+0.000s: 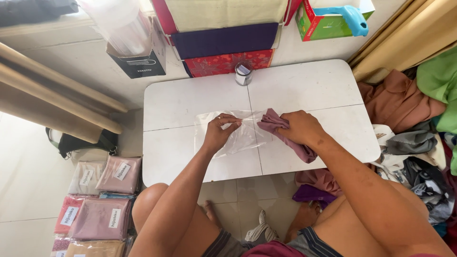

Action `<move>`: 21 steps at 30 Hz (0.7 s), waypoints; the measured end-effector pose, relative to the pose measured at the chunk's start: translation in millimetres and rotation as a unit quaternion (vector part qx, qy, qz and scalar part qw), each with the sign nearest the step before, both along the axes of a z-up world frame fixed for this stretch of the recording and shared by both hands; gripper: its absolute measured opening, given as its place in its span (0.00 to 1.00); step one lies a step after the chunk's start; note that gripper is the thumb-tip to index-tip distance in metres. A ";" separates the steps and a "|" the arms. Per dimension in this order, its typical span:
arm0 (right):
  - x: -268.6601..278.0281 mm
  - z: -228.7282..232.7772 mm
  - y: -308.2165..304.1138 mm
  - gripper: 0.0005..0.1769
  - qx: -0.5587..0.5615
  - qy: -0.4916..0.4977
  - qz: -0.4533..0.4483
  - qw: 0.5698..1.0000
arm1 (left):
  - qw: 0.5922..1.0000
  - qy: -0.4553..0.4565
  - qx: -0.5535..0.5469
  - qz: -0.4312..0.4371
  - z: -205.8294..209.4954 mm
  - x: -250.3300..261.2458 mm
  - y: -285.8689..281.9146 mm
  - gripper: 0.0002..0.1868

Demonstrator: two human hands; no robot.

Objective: Lint rolling, folding, and packing a hijab into a plastic bag for shipping

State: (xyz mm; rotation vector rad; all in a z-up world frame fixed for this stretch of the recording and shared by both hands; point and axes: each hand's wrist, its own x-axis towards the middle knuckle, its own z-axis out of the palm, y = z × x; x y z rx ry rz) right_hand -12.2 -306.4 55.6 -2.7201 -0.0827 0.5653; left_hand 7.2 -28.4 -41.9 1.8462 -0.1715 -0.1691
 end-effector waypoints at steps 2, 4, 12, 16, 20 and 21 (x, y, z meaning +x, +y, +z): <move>4.6 -13.0 -3.3 0.24 0.001 0.010 0.006 1.000 | 1.000 0.000 -0.006 -0.002 3.0 -1.2 -3.6 0.06; 7.7 -25.9 -5.8 0.26 0.002 0.022 0.010 1.000 | 1.000 0.001 -0.012 -0.006 6.7 -3.8 -7.2 0.06; 5.8 -11.2 6.9 0.24 0.023 0.071 0.080 0.994 | 0.999 -0.033 0.002 -0.012 12.8 -7.1 -10.6 0.05; 0.4 -7.4 13.7 0.22 -0.004 0.056 0.129 0.990 | 0.999 -0.045 0.015 -0.014 23.0 -11.0 -11.8 0.05; 1.9 -11.2 16.1 0.22 -0.015 0.015 0.128 0.992 | 0.996 -0.075 0.021 -0.035 26.6 -12.9 -15.0 0.06; 3.2 -13.1 16.6 0.22 -0.013 -0.003 0.121 0.993 | 0.995 -0.084 0.023 -0.039 27.1 -13.4 -15.7 0.06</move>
